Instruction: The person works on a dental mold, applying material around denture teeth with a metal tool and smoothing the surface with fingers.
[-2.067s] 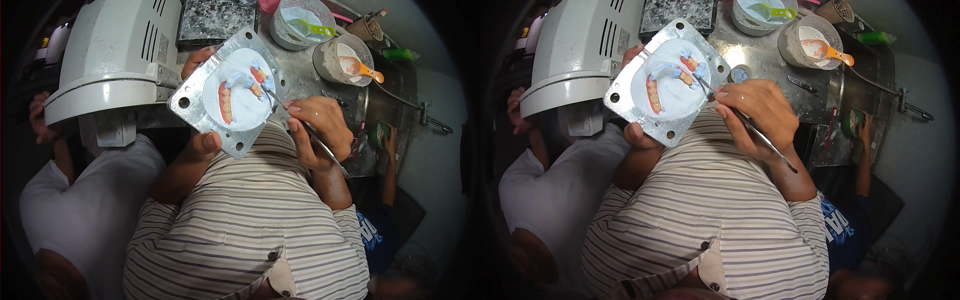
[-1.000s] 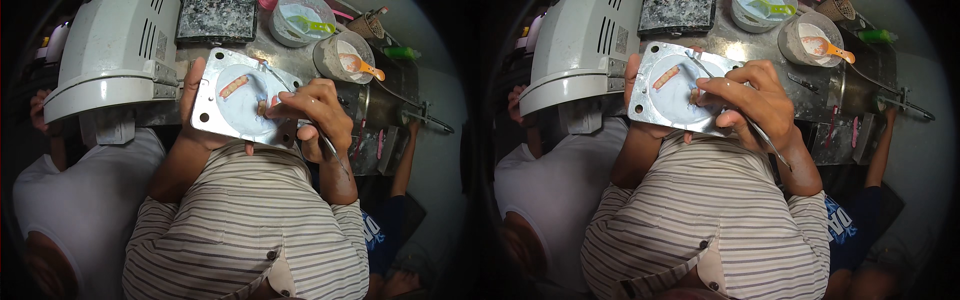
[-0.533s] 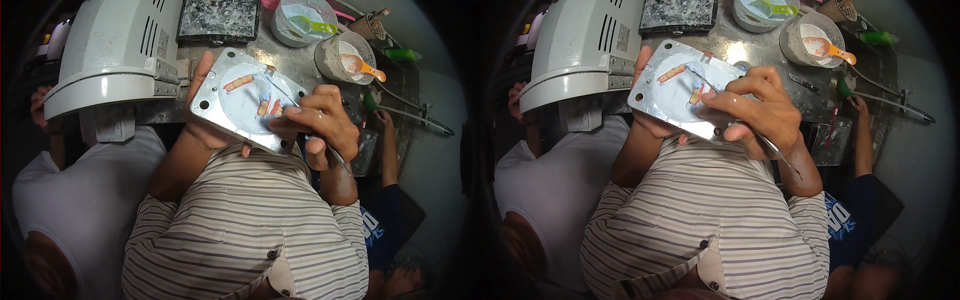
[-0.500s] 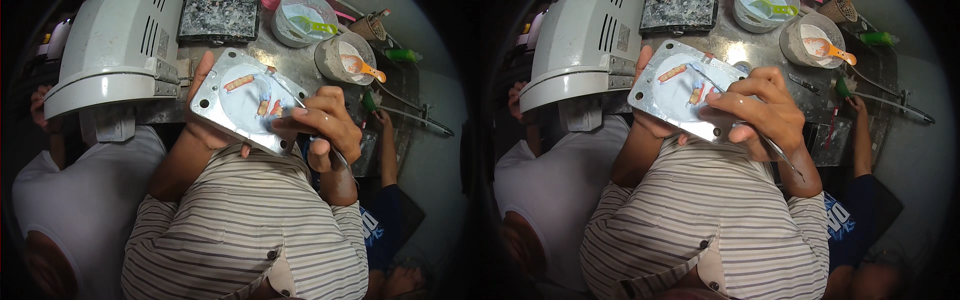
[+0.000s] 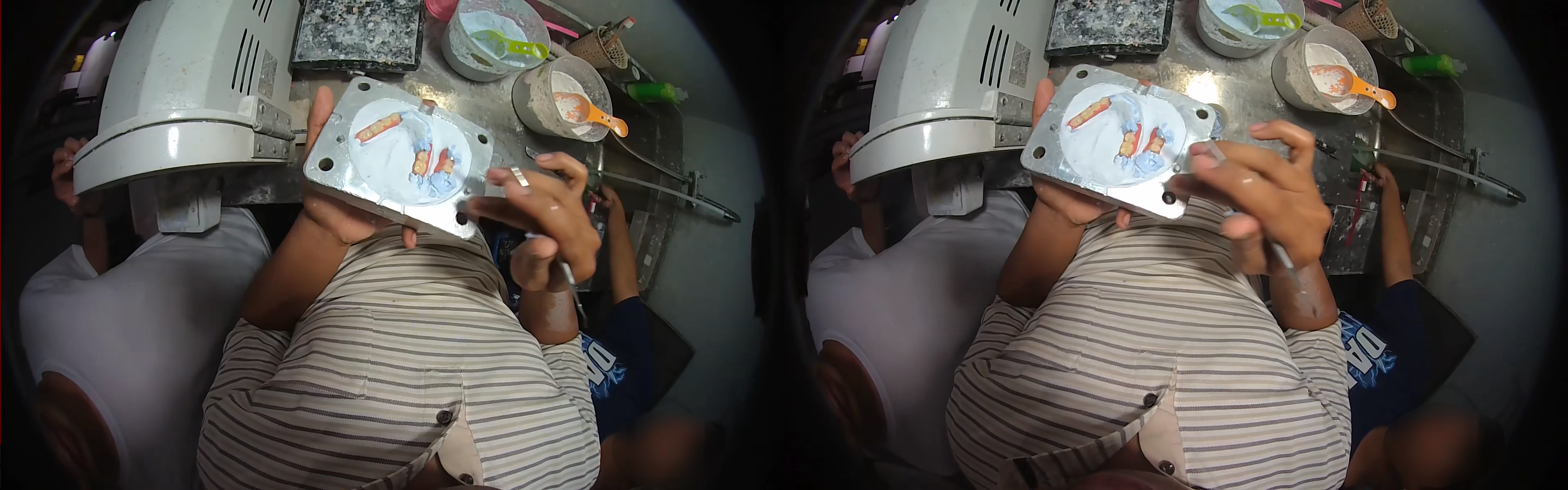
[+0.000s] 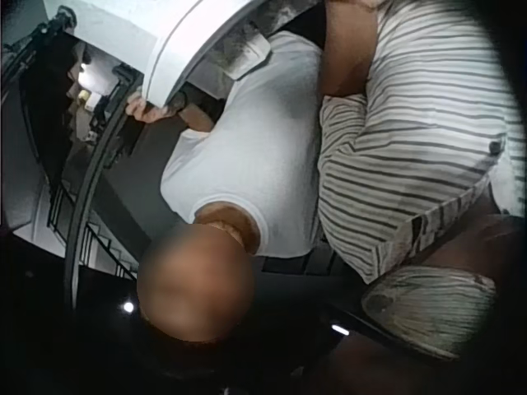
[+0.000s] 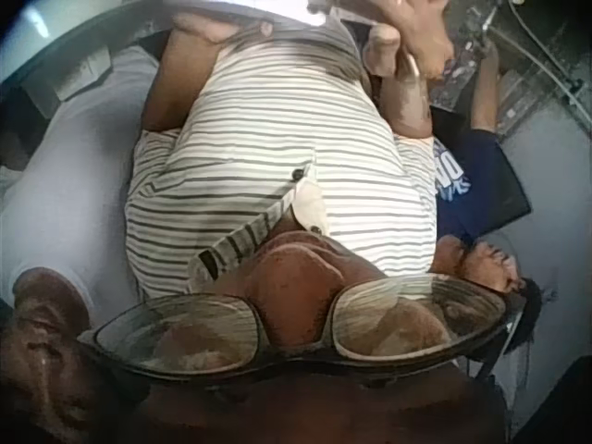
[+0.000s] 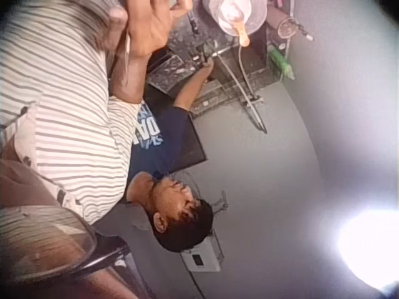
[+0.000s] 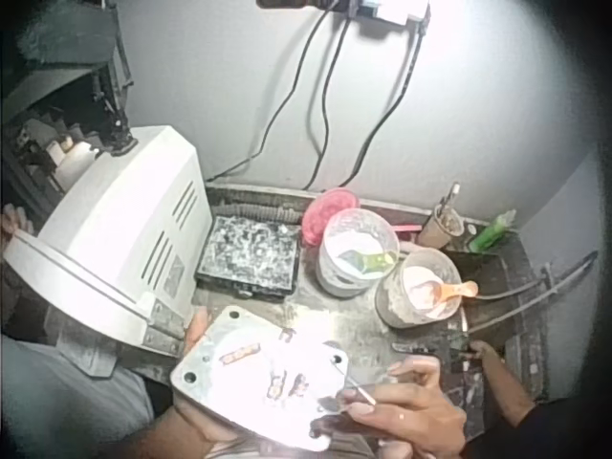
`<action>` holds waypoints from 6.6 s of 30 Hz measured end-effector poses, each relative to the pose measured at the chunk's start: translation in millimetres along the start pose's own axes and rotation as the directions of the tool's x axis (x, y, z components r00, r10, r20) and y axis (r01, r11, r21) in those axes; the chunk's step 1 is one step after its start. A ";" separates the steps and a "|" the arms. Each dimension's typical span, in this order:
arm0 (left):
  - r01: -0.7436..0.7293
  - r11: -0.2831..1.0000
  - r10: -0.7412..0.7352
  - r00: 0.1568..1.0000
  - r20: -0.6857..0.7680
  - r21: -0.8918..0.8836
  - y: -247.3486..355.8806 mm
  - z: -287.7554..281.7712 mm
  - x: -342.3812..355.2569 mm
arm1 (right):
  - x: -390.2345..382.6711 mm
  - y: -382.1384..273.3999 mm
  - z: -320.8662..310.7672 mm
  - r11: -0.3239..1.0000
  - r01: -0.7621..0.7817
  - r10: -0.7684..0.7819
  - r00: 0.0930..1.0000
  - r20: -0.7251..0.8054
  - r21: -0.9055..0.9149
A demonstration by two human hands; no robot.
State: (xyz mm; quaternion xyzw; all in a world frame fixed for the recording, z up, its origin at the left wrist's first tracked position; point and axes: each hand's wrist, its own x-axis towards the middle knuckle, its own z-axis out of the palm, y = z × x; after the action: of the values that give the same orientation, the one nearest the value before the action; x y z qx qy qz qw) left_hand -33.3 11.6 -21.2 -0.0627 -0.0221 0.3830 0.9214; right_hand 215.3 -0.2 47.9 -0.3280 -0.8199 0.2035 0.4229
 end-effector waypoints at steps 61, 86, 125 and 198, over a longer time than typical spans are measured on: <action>-0.228 0.973 0.215 0.935 -0.283 -0.016 -20.3 1.3 10.9 | 4.5 11.9 -2.1 0.956 -0.146 0.172 0.982 -0.084 0.255; -0.025 0.992 0.002 0.982 -0.189 -0.121 -14.3 0.2 10.4 | -3.0 7.0 15.8 0.913 -0.150 0.155 0.988 0.016 0.379; 0.028 1.000 -0.029 0.997 -0.073 -0.008 -14.2 -7.9 10.1 | -9.2 6.3 29.4 0.904 -0.205 0.238 0.970 -0.044 0.374; 0.102 0.994 -0.105 0.990 -0.090 -0.039 -20.0 -15.4 7.0 | 7.2 -1.4 39.5 0.998 0.058 -0.059 0.992 0.113 0.016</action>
State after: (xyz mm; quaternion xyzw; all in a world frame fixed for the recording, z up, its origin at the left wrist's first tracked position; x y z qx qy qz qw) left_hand -12.9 1.1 -33.9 -0.0947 0.0106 0.3311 0.9388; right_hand 179.1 1.7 30.7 -0.2889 -0.8506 0.2148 0.3833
